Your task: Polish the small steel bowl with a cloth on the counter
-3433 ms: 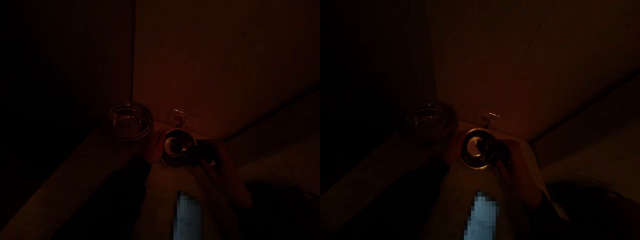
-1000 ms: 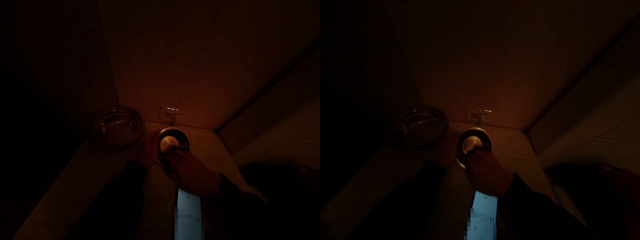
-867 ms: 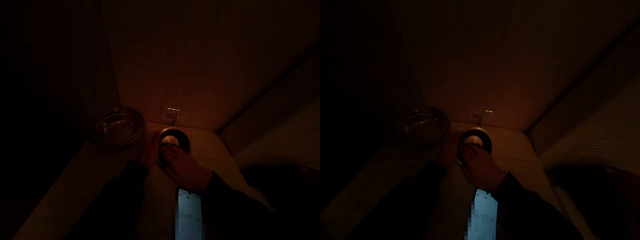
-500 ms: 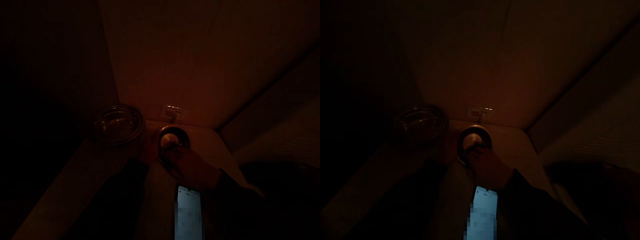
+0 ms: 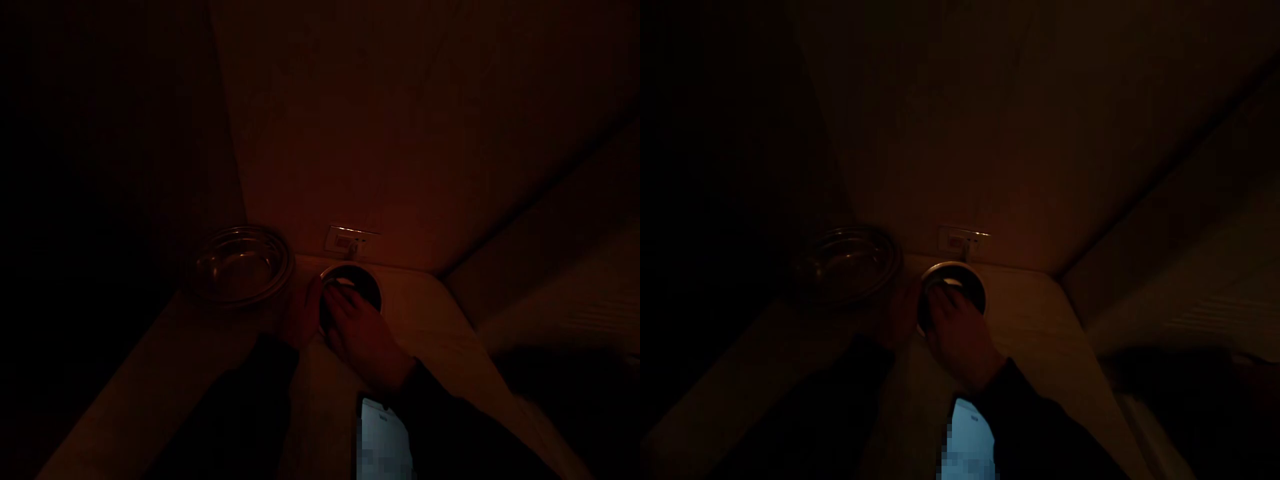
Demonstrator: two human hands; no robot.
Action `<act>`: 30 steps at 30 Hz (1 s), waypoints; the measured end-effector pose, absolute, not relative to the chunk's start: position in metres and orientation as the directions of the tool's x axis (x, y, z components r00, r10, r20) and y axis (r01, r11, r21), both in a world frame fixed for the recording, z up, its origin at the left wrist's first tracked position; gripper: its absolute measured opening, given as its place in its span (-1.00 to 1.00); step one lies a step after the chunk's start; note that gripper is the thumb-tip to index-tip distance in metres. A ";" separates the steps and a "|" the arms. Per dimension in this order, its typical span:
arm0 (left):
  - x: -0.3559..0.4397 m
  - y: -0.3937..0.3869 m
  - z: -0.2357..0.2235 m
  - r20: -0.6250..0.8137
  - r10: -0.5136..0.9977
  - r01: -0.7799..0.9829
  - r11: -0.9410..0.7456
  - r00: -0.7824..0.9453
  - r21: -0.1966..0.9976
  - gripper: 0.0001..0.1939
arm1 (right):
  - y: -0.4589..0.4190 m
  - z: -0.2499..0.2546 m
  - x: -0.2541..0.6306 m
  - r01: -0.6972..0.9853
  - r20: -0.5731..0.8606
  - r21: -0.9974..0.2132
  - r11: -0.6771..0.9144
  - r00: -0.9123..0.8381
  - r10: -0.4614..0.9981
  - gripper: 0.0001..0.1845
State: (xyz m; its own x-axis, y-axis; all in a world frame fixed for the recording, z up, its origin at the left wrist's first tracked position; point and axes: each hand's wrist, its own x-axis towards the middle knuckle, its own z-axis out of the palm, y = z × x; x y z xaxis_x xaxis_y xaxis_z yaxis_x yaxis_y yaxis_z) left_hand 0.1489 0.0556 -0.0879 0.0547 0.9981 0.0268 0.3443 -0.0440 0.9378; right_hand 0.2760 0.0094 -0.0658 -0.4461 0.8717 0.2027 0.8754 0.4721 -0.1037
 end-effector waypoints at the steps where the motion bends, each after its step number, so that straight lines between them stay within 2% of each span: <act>1: 0.149 0.056 -0.088 0.034 0.998 0.359 -0.050 0.049 0.932 -0.44 | 0.012 -0.067 0.276 0.884 0.213 -0.100 0.456 -0.428 0.878 -0.42; 6: 0.148 0.059 -0.095 0.113 0.993 0.444 -0.119 0.041 0.888 -0.53 | 0.022 -0.063 0.275 0.928 0.225 -0.061 0.368 -0.347 0.910 -0.47; 11: 0.149 0.059 -0.101 0.161 0.985 0.567 -0.166 0.060 0.806 -0.61 | 0.020 -0.052 0.277 0.959 0.129 0.018 0.283 -0.283 0.950 -0.59; 14: 0.150 0.058 -0.100 0.187 0.982 0.610 -0.152 0.007 0.778 -0.62 | 0.018 -0.050 0.276 0.965 0.088 0.044 0.258 -0.261 0.961 -0.65; 19: 0.149 0.060 -0.096 0.090 0.996 0.524 -0.079 0.006 0.848 -0.56 | 0.017 -0.053 0.276 0.958 0.082 0.040 0.283 -0.285 0.955 -0.68; 27: 0.148 0.062 -0.100 0.154 0.988 0.438 -0.143 0.011 0.887 -0.60 | 0.025 -0.061 0.286 0.934 0.151 -0.037 0.357 -0.348 0.925 -0.56; 30: 0.148 0.062 -0.101 0.159 0.987 0.422 -0.151 0.016 0.894 -0.59 | 0.029 -0.068 0.291 0.900 0.189 -0.113 0.422 -0.397 0.898 -0.48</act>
State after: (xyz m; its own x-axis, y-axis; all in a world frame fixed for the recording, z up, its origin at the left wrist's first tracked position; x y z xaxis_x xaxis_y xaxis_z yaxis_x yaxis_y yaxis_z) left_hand 0.1484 0.0619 -0.1005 0.0158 0.9871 0.1593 0.4220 -0.1511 0.8939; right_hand 0.2907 0.0288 -0.0681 -0.3974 0.8979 0.1894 0.8995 0.4220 -0.1131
